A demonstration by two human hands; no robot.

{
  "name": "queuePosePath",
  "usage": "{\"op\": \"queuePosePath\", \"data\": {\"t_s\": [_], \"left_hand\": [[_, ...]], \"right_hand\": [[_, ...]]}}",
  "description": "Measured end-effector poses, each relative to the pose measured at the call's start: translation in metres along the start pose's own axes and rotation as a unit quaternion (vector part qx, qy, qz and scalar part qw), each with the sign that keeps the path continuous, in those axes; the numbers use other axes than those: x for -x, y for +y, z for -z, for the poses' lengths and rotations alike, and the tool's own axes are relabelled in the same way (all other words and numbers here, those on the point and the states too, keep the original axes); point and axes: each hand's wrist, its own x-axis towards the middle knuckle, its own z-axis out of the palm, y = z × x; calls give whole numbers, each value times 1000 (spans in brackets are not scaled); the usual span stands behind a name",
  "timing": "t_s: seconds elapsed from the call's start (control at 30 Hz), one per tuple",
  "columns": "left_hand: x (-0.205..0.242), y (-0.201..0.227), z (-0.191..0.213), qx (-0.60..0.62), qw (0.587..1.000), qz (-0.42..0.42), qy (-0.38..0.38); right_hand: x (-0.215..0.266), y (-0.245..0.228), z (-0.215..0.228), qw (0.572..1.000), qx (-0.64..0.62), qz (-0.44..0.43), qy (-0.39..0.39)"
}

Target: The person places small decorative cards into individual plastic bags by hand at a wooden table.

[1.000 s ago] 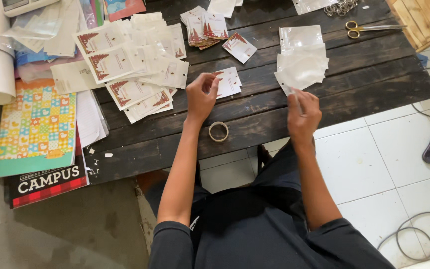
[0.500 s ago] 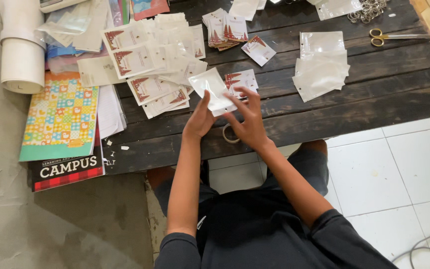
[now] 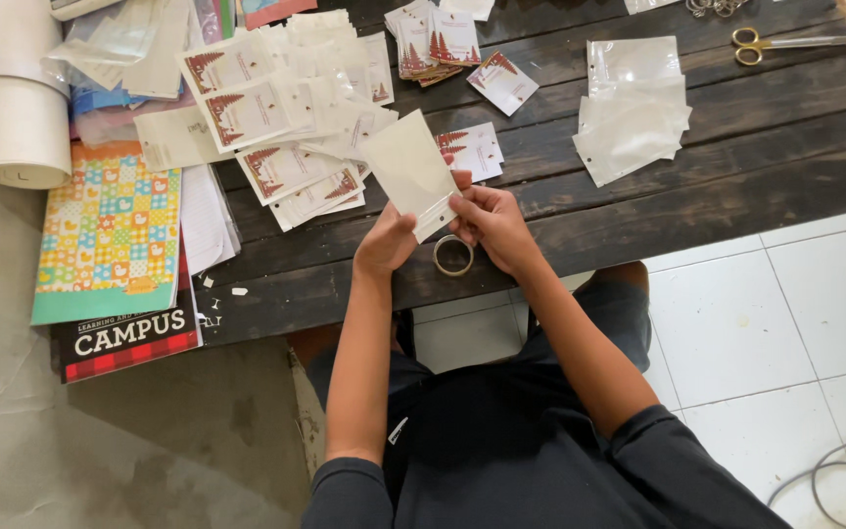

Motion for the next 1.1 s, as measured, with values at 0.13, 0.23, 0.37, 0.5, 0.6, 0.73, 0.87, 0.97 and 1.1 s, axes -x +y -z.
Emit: {"op": "queuePosePath", "data": {"t_s": [0.13, 0.23, 0.37, 0.5, 0.6, 0.73, 0.87, 0.97, 1.1], "left_hand": [[2, -12, 16, 9, 1000, -10, -23], [1, -15, 20, -3, 999, -12, -48], [6, -42, 63, -12, 1000, -14, -15], [3, -26, 37, -9, 999, -30, -14], [5, -31, 45, -10, 999, -29, -19], [2, -21, 27, -10, 999, -32, -20], [-3, 2, 0, -14, 999, -32, -32], [-4, 13, -11, -21, 999, -31, -36], [-5, 21, -20, -39, 998, -29, -38]], "right_hand": [[1, -3, 1, 999, -40, -15, -13], [0, -3, 4, 998, -51, -20, -24], [8, -18, -7, 998, -59, -18, -27], [9, -22, -11, 997, -73, -21, -25], [6, -17, -6, 996, -82, -25, -22], [7, -17, -5, 995, -98, -22, -30], [7, -17, -5, 993, -107, -15, -37], [7, -17, -5, 993, -110, -12, -38], [7, -16, -4, 992, -116, -8, -43]]}}
